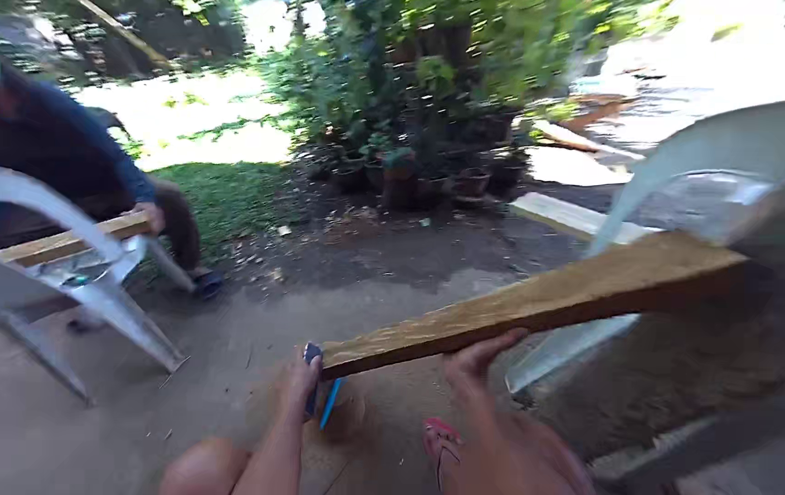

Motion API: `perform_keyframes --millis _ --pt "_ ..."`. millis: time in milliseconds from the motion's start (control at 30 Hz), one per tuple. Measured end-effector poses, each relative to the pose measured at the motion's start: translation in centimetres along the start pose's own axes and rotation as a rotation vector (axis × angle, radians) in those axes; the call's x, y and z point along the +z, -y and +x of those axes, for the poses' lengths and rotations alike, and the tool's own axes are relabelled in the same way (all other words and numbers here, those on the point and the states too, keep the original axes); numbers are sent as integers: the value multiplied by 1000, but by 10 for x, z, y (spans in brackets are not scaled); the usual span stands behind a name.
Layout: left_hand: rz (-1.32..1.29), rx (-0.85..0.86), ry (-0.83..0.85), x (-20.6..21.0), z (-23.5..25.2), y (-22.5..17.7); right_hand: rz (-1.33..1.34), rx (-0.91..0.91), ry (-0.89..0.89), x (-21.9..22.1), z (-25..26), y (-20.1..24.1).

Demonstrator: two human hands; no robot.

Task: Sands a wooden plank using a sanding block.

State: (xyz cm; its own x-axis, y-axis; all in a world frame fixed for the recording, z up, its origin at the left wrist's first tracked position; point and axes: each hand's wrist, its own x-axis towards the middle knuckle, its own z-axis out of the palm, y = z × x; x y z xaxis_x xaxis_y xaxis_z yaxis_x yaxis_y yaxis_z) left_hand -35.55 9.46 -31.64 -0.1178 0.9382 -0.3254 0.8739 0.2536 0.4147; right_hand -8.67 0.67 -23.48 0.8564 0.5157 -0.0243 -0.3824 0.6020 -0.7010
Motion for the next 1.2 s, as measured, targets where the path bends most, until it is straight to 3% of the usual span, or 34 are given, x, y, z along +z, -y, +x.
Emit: perform_keyframes --millis 133,300,400,533,667,733,800,867,1067,1200 --pt "79 -12 18 4 -2 -14 -8 19 -33 1 0 5" --pt "109 356 77 -28 -82 -89 20 36 -61 5 0 6" --pt "96 445 99 -28 -98 -107 54 31 -81 7 5 5" --pt "114 287 73 -13 -56 -83 71 19 -75 4 8 6" --pt "79 24 61 -3 1 -16 65 41 -62 5 7 8" --pt "70 -77 43 5 12 12 71 46 -72 4 7 10" --pt "120 -113 23 8 7 12 75 33 -75 4 8 9" --pt "149 -52 29 -1 -14 -8 84 19 -76 5 10 8" --pt "112 394 133 -25 -102 -97 96 -69 -94 8 8 7" --pt "122 392 156 -25 -95 -100 106 -86 -63 5 10 6"
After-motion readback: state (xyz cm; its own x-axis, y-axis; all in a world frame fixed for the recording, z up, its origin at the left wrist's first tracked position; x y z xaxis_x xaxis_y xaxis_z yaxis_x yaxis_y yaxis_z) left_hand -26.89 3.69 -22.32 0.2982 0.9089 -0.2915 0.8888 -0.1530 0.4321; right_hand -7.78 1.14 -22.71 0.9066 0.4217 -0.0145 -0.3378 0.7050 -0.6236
